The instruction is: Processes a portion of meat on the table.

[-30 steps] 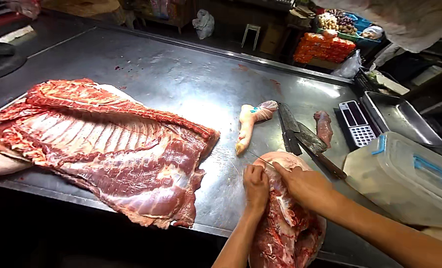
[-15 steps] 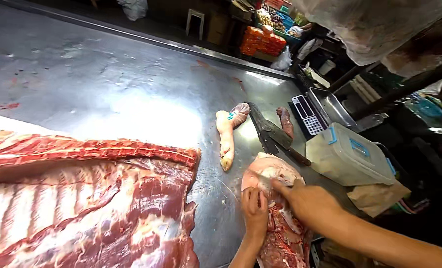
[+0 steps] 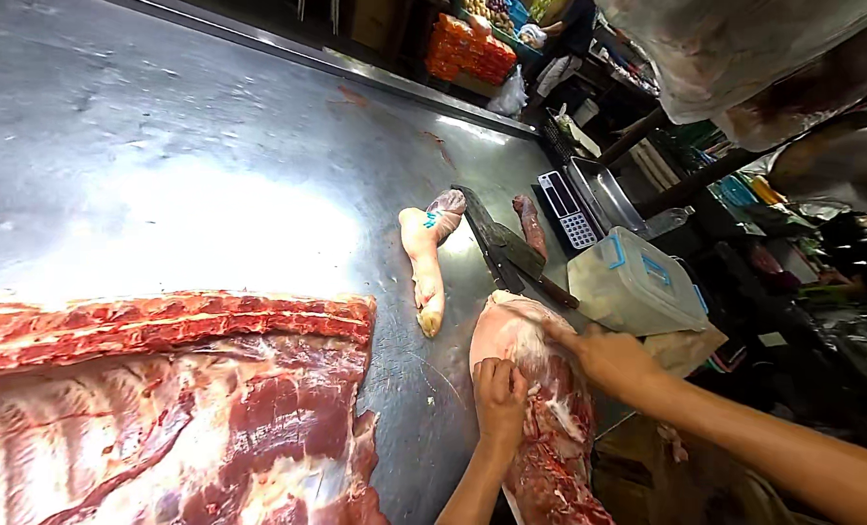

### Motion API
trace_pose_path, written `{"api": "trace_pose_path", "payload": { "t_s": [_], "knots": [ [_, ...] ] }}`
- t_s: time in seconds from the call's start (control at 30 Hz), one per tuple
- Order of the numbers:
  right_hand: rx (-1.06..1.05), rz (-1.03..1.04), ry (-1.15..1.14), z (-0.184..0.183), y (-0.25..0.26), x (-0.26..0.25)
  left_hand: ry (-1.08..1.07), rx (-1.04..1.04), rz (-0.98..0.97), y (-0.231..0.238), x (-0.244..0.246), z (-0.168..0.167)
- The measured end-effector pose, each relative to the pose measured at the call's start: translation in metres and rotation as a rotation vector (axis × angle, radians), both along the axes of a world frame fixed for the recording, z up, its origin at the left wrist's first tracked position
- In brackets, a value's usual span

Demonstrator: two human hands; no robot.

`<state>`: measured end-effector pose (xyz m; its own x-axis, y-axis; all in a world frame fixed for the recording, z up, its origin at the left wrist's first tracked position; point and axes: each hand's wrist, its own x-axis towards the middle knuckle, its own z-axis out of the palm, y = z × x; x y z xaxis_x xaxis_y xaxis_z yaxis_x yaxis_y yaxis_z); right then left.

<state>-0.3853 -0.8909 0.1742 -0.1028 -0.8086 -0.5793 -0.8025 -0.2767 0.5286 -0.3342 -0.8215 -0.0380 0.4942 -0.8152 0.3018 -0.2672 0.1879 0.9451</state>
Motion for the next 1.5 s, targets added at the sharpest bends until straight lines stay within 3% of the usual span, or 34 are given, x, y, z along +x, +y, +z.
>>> {"api": "trace_pose_path", "payload": {
  "t_s": [0.1,0.23,0.37,0.57,0.63,0.77,0.93,1.07,1.2,1.27,1.37,1.5],
  "knots": [
    [-0.05,-0.041,0.048,0.013,-0.012,-0.007,0.022,-0.033,0.003,-0.002,0.002,-0.004],
    [0.112,0.037,-0.008,0.008,0.02,0.032,0.058,-0.055,-0.001,0.003,-0.003,-0.002],
    [-0.052,-0.038,0.004,-0.002,-0.022,-0.027,0.013,-0.067,-0.034,0.001,0.0,0.002],
    [-0.04,-0.028,0.059,0.015,-0.02,-0.016,-0.271,0.223,-0.281,0.038,-0.027,0.038],
    [-0.018,0.029,0.049,0.017,-0.016,0.003,-0.292,0.203,-0.288,0.041,-0.033,0.04],
    [0.017,0.129,0.064,0.017,-0.013,0.031,-0.059,0.013,-0.098,0.075,-0.015,0.026],
    [0.125,0.261,0.073,0.021,0.028,0.059,0.461,0.486,-0.058,0.114,0.007,-0.006],
    [0.169,0.276,-0.011,0.015,0.042,0.065,0.292,0.301,-0.016,0.119,0.004,-0.011],
    [-0.103,0.065,-0.395,0.04,-0.001,-0.011,-0.014,0.058,-0.189,0.141,0.001,0.001],
    [-0.227,-0.088,-0.661,0.054,0.005,-0.069,-0.111,0.004,-0.308,0.155,-0.007,0.003],
    [-0.224,-0.409,-0.888,0.047,0.06,-0.157,-0.259,-0.031,-0.512,0.178,-0.023,0.008],
    [-0.18,-0.894,-1.059,-0.02,0.168,-0.268,-0.47,-0.024,-0.603,0.194,-0.05,0.017]
  ]
}}
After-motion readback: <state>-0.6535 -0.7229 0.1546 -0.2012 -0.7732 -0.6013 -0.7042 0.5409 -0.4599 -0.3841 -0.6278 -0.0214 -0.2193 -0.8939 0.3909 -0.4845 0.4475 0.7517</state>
